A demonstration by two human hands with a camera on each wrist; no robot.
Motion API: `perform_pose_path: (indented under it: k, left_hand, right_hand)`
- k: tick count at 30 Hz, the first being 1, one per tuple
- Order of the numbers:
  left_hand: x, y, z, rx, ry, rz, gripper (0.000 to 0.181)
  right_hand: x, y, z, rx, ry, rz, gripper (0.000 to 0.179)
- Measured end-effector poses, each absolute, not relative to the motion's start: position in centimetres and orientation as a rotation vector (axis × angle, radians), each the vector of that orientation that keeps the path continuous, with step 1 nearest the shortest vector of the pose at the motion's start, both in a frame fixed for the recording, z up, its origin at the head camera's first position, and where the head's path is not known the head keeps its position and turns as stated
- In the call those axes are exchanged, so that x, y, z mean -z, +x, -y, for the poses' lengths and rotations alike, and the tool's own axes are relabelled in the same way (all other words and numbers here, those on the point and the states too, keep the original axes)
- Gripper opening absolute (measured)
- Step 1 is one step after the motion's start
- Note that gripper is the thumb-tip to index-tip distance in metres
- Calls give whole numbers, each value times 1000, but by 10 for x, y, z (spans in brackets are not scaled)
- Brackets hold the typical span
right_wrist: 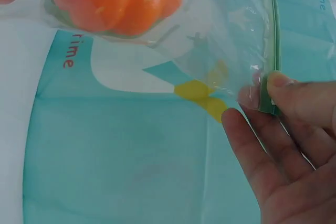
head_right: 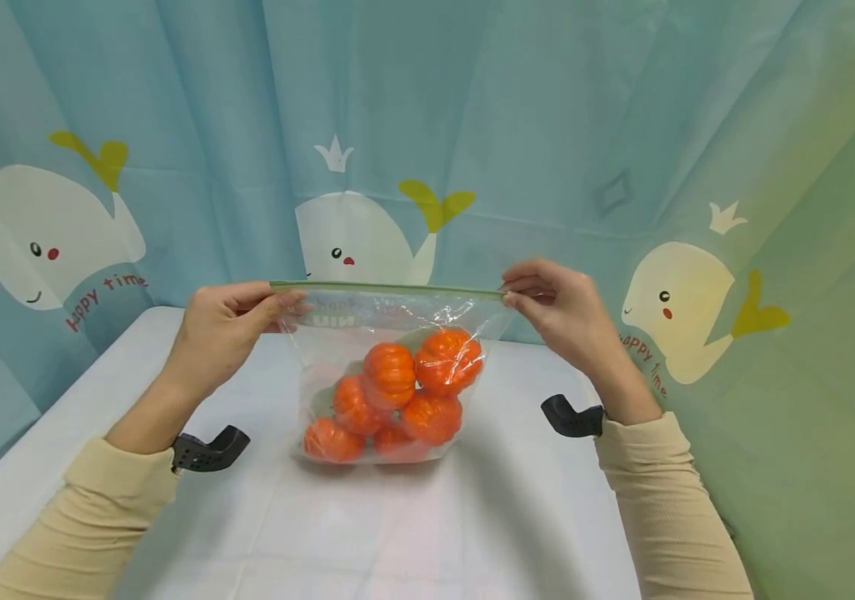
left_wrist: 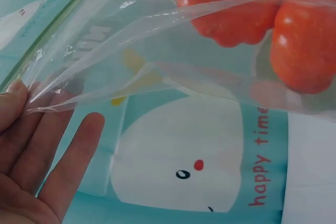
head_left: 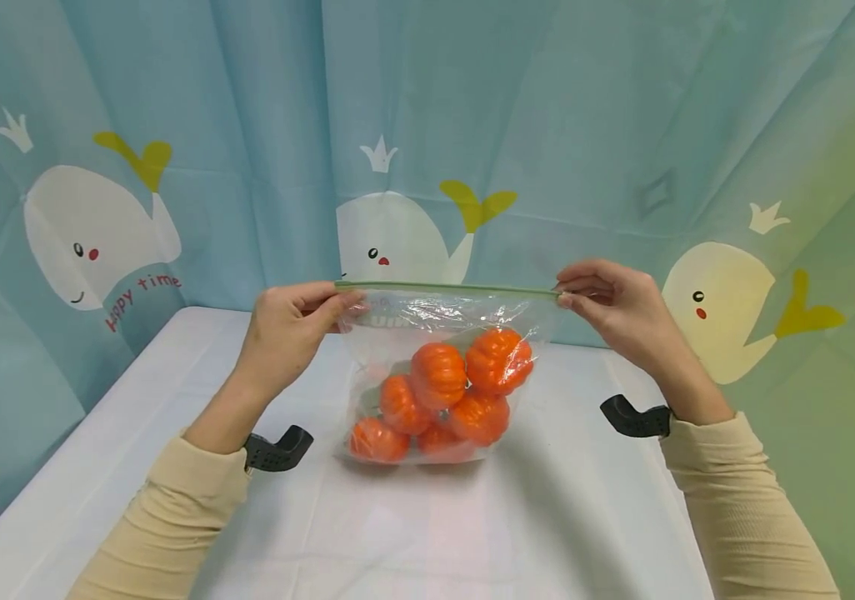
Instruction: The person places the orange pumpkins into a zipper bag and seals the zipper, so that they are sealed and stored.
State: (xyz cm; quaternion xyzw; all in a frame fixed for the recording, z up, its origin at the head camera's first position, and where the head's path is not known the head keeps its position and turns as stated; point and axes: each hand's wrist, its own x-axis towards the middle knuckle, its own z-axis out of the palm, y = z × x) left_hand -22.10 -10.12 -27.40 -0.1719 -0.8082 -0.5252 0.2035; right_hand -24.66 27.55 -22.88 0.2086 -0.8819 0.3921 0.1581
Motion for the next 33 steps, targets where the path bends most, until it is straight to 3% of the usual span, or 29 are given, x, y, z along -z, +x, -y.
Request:
perform_pose_path:
  k: [13, 19, 26, 33]
  left_hand:
    - [289, -221, 104, 1744, -509, 2395, 35]
    - [309, -222, 101, 1626, -629, 2659, 53]
    - [328, -219, 90, 1569, -690, 2922, 76]
    - [341, -221, 79, 1517, -825, 2985, 68]
  right_hand:
    - [264, -248, -272, -1406, 693, 2598, 52]
    - [283, -245, -274, -1708, 556, 2596, 73]
    - [308, -240, -277, -1854, 608, 2674, 52]
    - [325, -232, -274, -1805, 797, 2915, 53]
